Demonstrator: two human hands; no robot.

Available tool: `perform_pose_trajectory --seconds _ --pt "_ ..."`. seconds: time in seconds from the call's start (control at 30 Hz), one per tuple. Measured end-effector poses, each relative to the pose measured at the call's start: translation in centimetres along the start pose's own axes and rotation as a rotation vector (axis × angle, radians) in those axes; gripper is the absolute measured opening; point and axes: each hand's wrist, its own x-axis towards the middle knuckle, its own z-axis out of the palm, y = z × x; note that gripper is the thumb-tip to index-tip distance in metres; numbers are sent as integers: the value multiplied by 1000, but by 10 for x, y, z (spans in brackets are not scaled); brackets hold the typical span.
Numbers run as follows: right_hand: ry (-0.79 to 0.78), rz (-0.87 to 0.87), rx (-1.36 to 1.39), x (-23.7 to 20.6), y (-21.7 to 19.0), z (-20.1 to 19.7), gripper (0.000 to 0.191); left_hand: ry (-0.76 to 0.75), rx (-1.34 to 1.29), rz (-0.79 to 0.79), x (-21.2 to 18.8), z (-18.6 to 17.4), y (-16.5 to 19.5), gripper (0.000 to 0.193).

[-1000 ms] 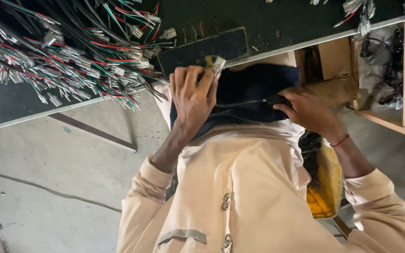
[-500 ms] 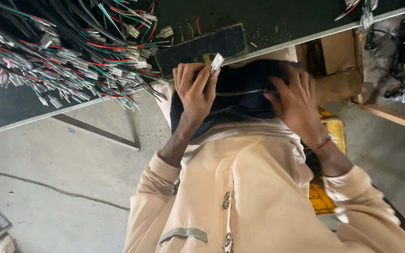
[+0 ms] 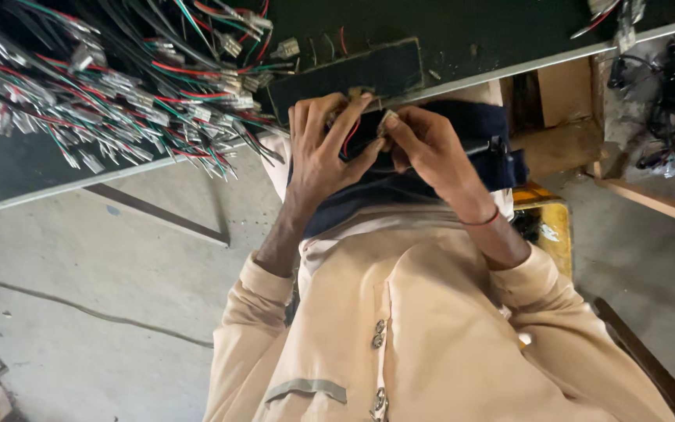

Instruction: The person sits at a workbench covered with wire harnesses and joins wires by hand, twisting stripped wire ends together and seating them into connector housings. They pick up harnesses one at a time, work on the connectors, and at one point use a handheld tool on a connector before continuing to join wires.

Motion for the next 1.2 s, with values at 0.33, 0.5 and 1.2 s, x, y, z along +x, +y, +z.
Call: perform_pose_trajectory --seconds 0.33,0.5,1.2 --pt "-55 80 -177 21 2 -4 27 -15 10 -49 -19 10 -20 91" --pt "-79 -4 -246 18 -2 -4 26 -33 12 -30 -17 8 -23 92" --pt "226 -66 161 22 42 15 24 6 93 -26 -18 15 -20 81"
